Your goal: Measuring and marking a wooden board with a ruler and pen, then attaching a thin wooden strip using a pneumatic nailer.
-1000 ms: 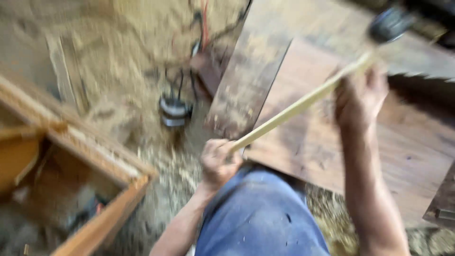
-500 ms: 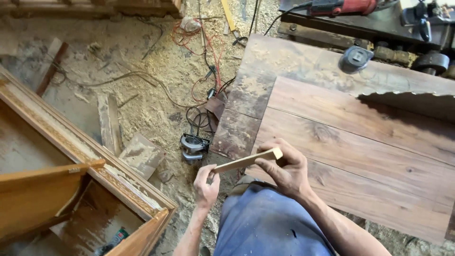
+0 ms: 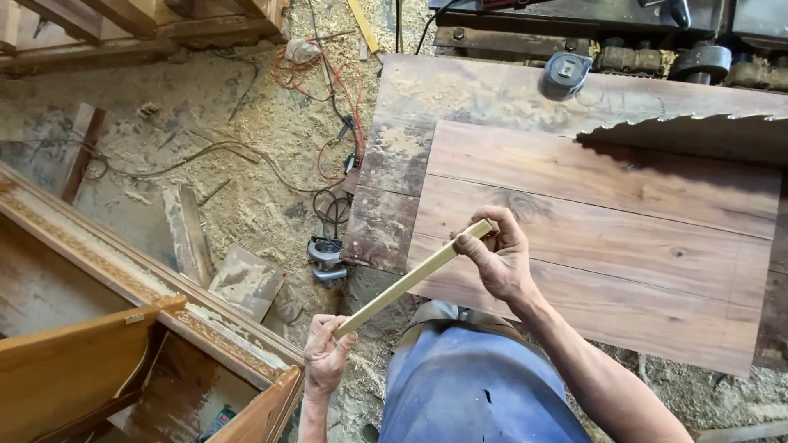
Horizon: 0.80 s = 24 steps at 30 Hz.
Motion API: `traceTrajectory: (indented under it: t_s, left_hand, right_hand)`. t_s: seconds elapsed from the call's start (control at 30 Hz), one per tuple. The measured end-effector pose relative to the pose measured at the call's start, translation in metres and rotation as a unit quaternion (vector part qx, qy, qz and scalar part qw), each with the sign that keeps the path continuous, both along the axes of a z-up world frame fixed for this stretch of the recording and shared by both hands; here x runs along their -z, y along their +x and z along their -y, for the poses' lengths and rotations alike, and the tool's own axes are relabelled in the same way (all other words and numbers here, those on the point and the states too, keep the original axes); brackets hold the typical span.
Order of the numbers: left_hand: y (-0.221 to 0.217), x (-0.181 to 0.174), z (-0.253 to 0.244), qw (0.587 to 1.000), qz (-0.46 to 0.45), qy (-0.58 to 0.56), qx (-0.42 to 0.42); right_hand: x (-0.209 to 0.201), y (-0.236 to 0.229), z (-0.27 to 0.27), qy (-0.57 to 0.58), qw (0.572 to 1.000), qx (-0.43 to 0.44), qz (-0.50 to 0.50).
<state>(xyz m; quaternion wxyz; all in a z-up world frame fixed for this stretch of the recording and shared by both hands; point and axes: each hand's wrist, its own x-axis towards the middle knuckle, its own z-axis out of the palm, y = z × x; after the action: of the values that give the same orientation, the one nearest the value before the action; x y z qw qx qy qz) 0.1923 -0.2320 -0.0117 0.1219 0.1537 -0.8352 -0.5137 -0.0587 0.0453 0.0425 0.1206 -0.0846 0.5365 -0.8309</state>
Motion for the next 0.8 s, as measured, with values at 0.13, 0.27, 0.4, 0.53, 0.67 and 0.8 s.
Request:
traceTrajectory:
  t_s: [0.13,0.27,0.4,0.53,0.67,0.8]
  left_hand:
    - [0.001,-0.009,-0.008,0.998,0.006,0.048,0.030]
    - [-0.011,-0.022,0.000,0.994,0.078,0.065,0.048]
    - [-0.075,-0.035,0.011,0.895,0.011,0.437,-0.086]
    - [-0.187,-0.051,0.020,0.827,-0.013,0.529,-0.191]
    - [-0.301,-0.012,0.017,0.882,0.110,0.444,-0.111]
    - [-0.386,-0.015,-0.029,0.910,0.309,0.273,0.054]
  right_hand:
    - [0.002,0.006,0.001,0.035,0.998,0.054,-0.002]
    - [0.023,0.009,0.004,0.079,0.989,0.121,-0.019]
    - [0.036,0.014,0.008,0.038,0.979,0.171,0.104]
    - [0.060,0.037,0.002,0.204,0.957,0.124,0.166]
    - [0.080,0.075,0.013,0.351,0.926,0.043,0.129]
    - [0.100,0.078,0.036,0.473,0.881,0.016,0.016]
